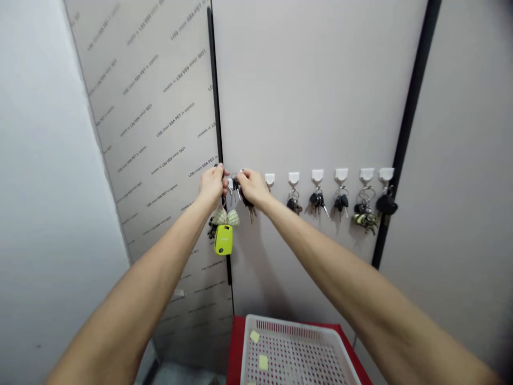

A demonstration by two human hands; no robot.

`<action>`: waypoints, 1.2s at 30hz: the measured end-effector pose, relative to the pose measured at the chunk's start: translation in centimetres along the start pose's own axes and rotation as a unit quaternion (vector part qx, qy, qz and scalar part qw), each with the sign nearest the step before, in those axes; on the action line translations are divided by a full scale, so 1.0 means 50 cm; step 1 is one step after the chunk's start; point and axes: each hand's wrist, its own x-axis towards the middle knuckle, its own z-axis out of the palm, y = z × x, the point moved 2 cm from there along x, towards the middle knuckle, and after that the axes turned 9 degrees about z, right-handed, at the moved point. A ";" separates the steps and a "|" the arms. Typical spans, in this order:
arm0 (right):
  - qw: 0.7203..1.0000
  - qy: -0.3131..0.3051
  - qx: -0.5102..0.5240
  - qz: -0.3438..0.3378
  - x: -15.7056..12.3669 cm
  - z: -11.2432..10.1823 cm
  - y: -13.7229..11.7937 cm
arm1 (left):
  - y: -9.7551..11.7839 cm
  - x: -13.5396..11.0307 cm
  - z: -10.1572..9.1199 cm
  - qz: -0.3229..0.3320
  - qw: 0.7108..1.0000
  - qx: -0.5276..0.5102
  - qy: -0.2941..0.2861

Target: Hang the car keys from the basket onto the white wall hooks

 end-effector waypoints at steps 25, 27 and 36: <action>0.910 -0.320 -0.169 0.201 -0.501 -0.038 0.370 | -0.252 -0.488 0.007 -0.266 0.906 0.105 -0.313; 0.944 -0.250 -0.157 0.147 -0.451 -0.066 0.343 | -0.268 -0.499 -0.011 -0.230 0.890 0.182 -0.349; 0.954 0.231 -0.189 0.014 -0.133 -0.267 0.193 | -0.182 -0.341 0.066 -0.065 0.899 0.282 -0.328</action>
